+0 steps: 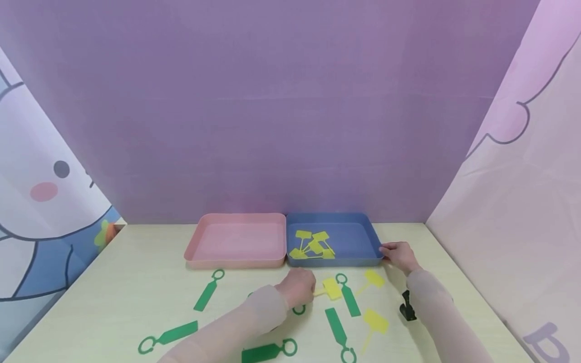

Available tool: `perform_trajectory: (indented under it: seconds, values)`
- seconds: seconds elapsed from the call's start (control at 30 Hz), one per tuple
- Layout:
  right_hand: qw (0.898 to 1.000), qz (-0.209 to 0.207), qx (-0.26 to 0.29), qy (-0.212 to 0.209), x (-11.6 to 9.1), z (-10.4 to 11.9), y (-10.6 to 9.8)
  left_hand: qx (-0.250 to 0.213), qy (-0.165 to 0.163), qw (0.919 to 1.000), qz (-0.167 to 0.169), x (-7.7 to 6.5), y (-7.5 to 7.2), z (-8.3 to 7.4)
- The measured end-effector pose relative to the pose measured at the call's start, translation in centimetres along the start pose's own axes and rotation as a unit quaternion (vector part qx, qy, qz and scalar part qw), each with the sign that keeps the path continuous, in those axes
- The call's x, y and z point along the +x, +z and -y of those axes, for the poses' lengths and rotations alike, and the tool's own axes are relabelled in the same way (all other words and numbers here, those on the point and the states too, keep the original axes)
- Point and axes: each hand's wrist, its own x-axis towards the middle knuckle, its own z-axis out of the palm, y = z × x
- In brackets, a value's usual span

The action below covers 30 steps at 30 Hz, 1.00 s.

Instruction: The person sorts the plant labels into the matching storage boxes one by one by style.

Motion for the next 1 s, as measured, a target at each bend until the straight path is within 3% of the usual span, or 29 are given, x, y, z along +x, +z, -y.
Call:
perform_trajectory:
  seconds: [0.4,0.6,0.87,1.0]
  values:
    - [1.0,0.0,-0.003,0.007,0.2,0.0,-0.2,0.01,0.038,0.999,-0.022,0.3,-2.1,0.1]
    - [1.0,-0.001,0.0,0.009,0.3,0.0,-0.2,0.003,0.036,0.9989,-0.031,0.8,-3.4,-0.1]
    - [1.0,-0.003,0.002,0.009,0.2,-0.2,0.0,-0.009,0.044,0.9966,-0.068,2.4,-5.9,0.0]
    - [1.0,-0.001,-0.001,0.003,0.1,-0.1,0.0,-0.013,0.026,0.9973,-0.067,3.6,-6.5,0.0]
